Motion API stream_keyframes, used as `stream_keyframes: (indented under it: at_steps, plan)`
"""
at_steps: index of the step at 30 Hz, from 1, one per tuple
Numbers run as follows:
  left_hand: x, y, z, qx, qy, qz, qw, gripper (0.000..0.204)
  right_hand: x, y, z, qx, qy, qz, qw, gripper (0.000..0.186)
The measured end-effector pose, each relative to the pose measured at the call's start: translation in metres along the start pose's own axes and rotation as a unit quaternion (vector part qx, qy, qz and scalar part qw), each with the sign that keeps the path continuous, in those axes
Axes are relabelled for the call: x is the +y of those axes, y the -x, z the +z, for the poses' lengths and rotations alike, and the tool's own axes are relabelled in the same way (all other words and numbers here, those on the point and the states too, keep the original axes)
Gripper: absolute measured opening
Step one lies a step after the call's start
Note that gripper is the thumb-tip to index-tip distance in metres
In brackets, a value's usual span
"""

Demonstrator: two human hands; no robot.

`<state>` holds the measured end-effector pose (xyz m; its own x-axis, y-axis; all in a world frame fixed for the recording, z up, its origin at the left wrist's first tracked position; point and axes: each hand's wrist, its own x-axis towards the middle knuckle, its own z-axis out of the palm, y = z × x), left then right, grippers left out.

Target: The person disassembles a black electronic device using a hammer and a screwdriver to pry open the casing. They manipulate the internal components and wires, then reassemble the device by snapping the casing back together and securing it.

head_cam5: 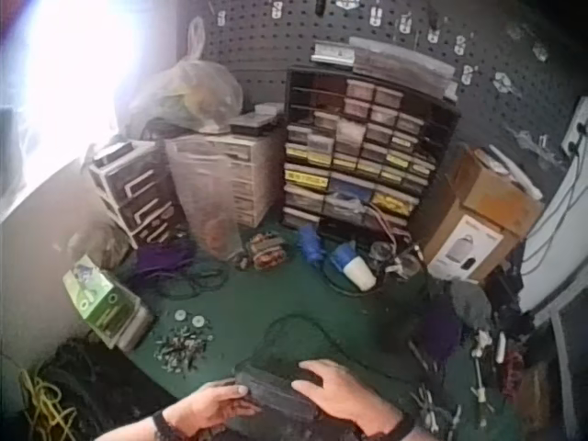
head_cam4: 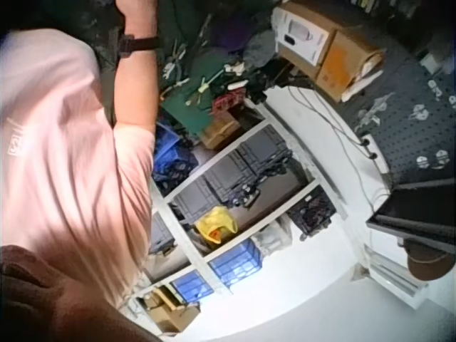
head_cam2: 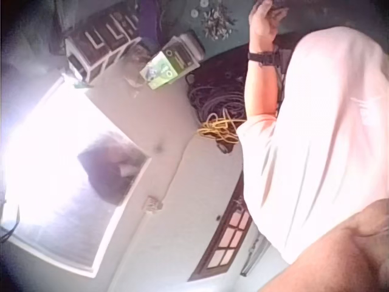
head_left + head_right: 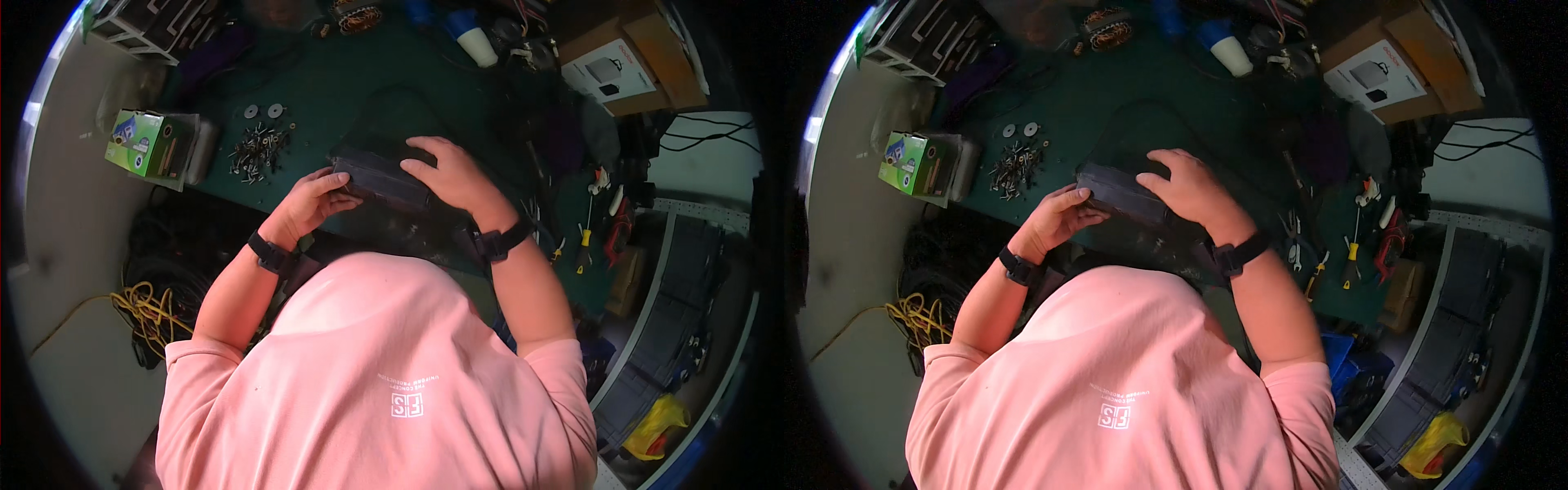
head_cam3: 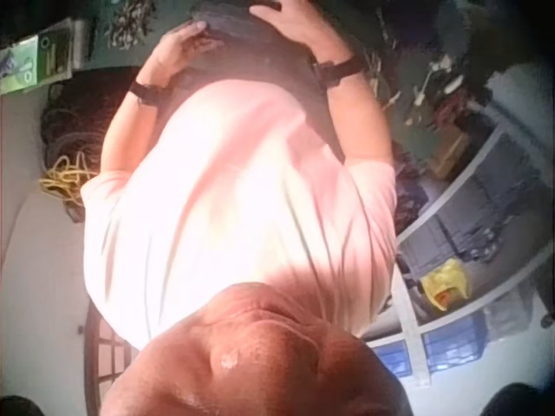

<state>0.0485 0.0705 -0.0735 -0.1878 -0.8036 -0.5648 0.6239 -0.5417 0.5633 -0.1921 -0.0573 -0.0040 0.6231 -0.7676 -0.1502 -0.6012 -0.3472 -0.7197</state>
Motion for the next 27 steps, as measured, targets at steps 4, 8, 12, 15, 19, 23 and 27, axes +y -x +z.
stream_keyframes:
  at_steps: [4, 8, 12, 15, 19, 23, 27]
  plan:
    - [0.007, -0.002, 0.007, 0.025, 0.002, -0.004, 1.000, 0.038, -0.010, 0.028, -0.009, -0.020, 0.034, -0.066, 0.997, 0.077]
    - [0.018, 0.000, 0.014, 0.050, -0.047, -0.024, 0.997, 0.042, -0.002, 0.045, 0.021, 0.013, 0.057, 0.008, 0.998, 0.086]
    - [0.041, 0.011, 0.025, 0.108, -0.313, -0.054, 0.942, 0.049, 0.001, 0.047, 0.025, 0.025, 0.040, -0.019, 0.999, 0.076]
    - [0.044, 0.014, 0.019, 0.069, -0.320, -0.081, 0.941, 0.054, 0.006, 0.041, 0.026, 0.045, 0.047, -0.079, 0.995, 0.069]
    - [0.022, 0.014, 0.023, 0.078, -0.288, -0.056, 0.953, 0.058, 0.006, 0.034, 0.013, 0.062, 0.082, -0.115, 0.988, 0.062]
    - [0.017, 0.014, 0.034, 0.087, -0.274, -0.074, 0.955, 0.061, 0.015, 0.033, 0.009, 0.055, 0.049, -0.094, 0.993, 0.065]
    - [0.022, 0.011, 0.037, 0.077, -0.288, -0.096, 0.950, 0.061, 0.024, 0.037, 0.012, 0.047, 0.036, -0.081, 0.995, 0.071]
